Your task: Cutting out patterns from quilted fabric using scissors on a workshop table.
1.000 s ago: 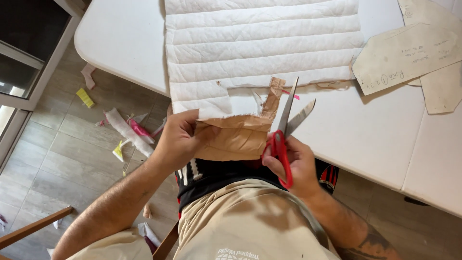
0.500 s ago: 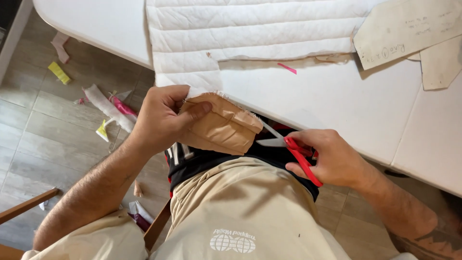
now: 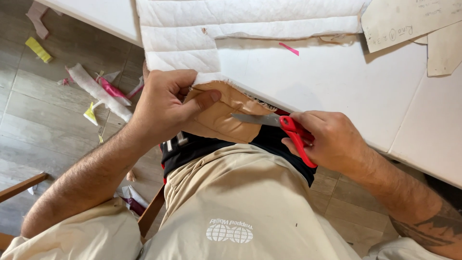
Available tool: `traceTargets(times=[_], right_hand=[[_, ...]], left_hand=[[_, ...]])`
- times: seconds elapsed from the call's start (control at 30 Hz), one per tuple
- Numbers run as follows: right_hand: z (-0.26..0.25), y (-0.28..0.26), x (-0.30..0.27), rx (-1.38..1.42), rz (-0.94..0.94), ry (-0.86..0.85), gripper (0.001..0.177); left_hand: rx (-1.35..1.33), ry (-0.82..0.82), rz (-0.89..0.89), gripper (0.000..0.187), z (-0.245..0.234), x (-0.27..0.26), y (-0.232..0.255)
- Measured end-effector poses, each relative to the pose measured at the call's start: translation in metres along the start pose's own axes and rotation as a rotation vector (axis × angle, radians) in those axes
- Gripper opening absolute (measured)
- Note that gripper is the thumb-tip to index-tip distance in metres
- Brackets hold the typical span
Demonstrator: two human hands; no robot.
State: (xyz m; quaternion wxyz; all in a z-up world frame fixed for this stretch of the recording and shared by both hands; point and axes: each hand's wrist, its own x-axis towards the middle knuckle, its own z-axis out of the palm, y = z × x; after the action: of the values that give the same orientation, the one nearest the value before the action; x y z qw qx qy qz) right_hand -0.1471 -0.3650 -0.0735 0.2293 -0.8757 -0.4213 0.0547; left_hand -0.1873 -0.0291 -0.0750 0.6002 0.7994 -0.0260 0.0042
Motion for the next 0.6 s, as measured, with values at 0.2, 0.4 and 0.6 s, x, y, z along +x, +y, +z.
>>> traceTargets(times=[0.2,0.4,0.6], right_hand=[[0.003,0.008,-0.008,-0.014,0.000,-0.013,0.029],[0.002,0.016,-0.010,-0.016,-0.004,-0.064,0.025],[-0.006,0.007,0.004,0.036,0.052,-0.136,0.040]], left_hand=[[0.001,-0.051,-0.048,0.036,-0.004,0.001,-0.016],[-0.246,-0.219,-0.074,0.024,-0.009,0.005,0.012],[-0.010,-0.122,-0.110,0.028,-0.005,0.001,0.016]])
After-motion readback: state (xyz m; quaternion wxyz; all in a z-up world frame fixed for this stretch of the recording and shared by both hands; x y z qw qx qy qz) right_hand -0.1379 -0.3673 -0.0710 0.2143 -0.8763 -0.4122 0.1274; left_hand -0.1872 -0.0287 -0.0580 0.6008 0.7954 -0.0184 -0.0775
